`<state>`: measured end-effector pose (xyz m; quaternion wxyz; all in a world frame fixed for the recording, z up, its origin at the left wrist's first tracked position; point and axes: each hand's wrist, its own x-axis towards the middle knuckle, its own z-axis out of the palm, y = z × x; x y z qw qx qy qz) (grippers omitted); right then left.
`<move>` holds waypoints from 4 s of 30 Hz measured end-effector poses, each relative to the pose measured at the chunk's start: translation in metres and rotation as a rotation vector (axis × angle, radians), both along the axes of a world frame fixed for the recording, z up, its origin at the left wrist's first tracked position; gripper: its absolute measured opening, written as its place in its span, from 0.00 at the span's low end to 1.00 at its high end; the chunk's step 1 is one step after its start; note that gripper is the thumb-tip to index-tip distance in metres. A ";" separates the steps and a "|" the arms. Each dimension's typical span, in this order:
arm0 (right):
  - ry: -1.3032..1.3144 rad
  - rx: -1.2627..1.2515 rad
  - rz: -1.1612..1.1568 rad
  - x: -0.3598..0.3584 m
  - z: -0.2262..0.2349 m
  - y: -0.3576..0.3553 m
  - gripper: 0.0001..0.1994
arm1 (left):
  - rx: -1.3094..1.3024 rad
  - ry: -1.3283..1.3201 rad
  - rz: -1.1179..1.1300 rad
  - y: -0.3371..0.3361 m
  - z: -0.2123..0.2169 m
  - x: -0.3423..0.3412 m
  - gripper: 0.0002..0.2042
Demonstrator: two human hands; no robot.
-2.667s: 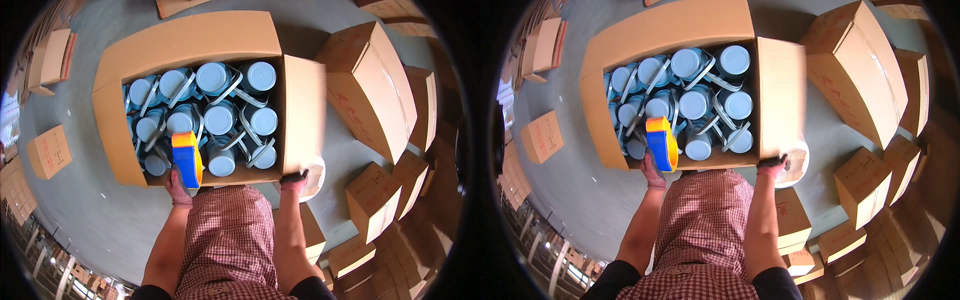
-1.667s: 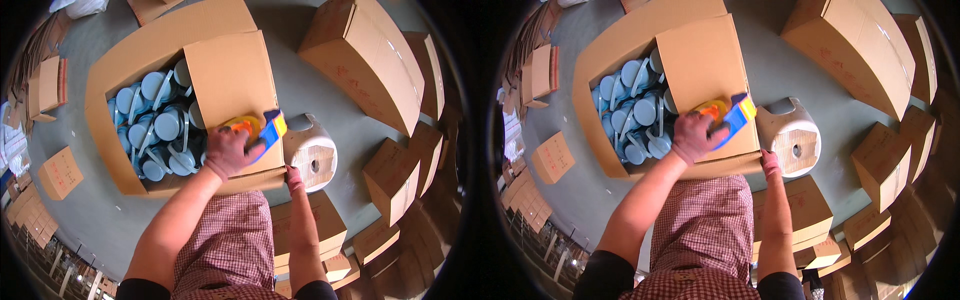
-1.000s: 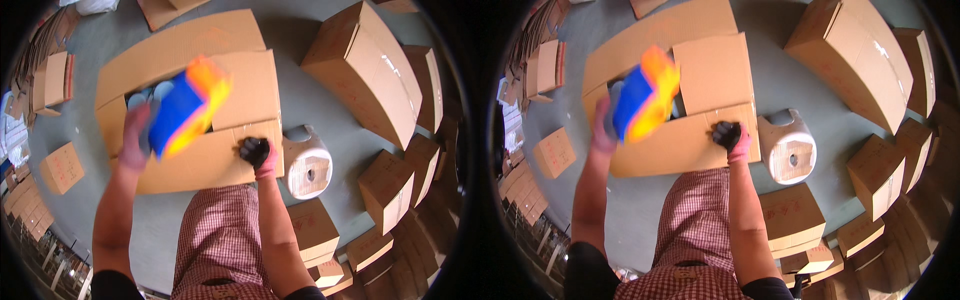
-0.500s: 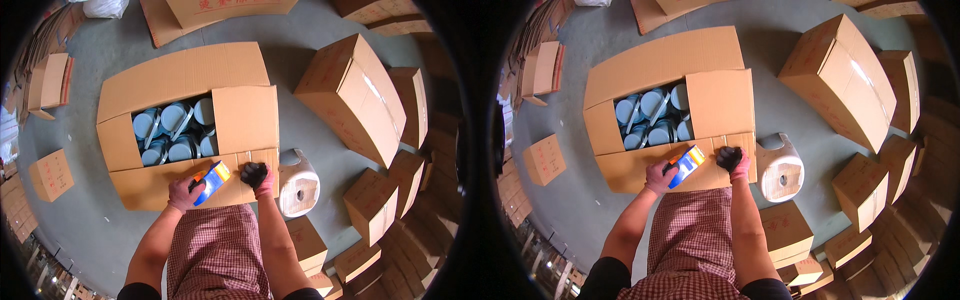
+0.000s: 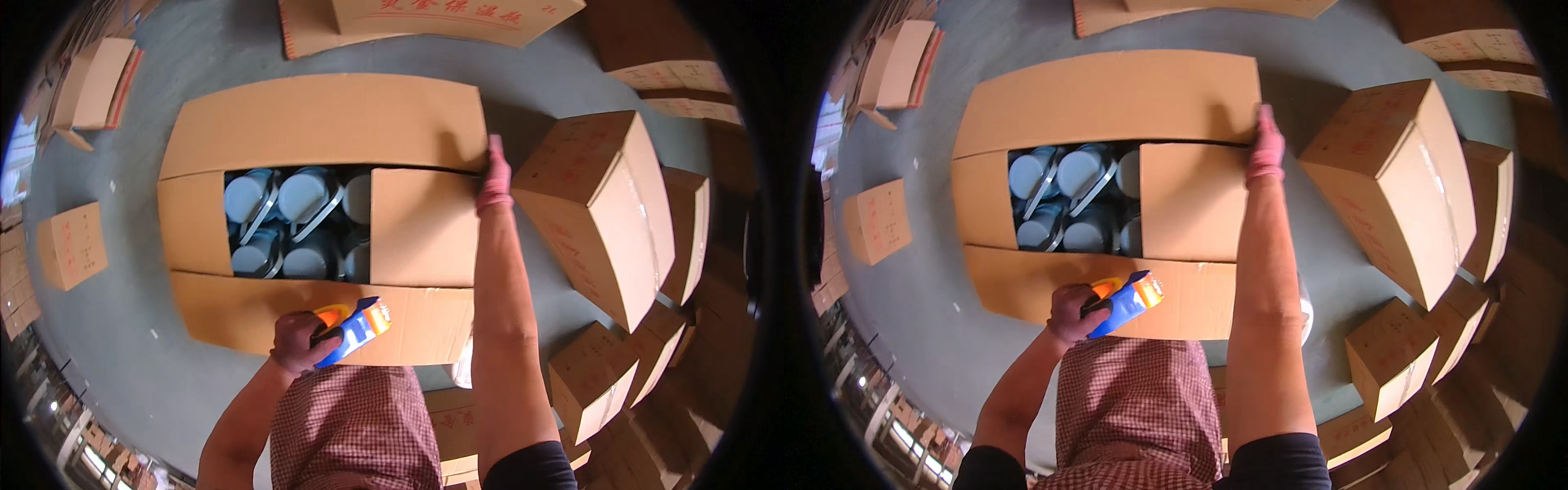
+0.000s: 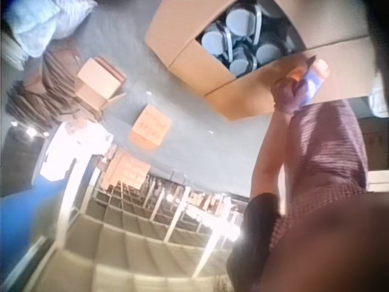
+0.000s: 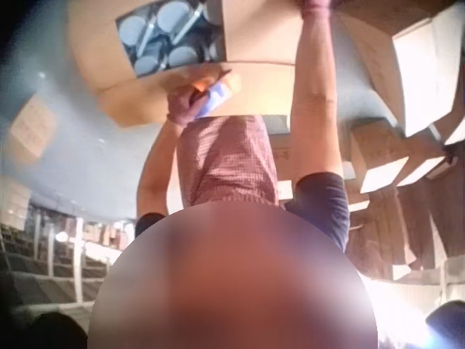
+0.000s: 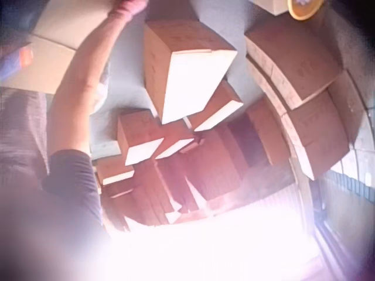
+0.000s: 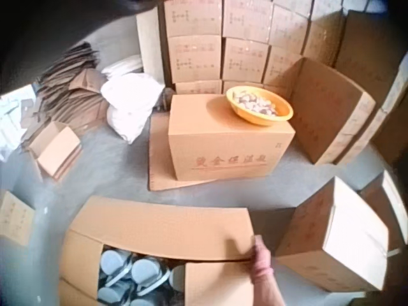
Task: The person packs plastic chairs into cardboard boxes, seals them with packing tape, and stacks the boxes in a warehouse. They handle multiple boxes, folding flaps and applying tape to secure the contents before moving each box to a growing stack.
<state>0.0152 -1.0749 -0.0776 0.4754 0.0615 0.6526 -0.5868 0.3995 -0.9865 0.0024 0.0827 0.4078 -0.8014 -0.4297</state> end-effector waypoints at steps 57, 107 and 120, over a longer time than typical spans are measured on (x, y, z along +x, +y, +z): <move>0.035 0.336 -0.383 0.017 0.024 0.236 0.08 | -0.024 -0.192 -0.364 -0.039 -0.002 -0.170 0.16; 1.460 0.525 1.053 0.277 -0.034 0.133 0.37 | -0.282 -0.949 -0.245 -0.088 -0.086 0.200 0.14; 1.274 0.436 0.999 0.287 -0.063 0.138 0.37 | 0.348 0.354 1.022 -0.053 -0.032 0.154 0.11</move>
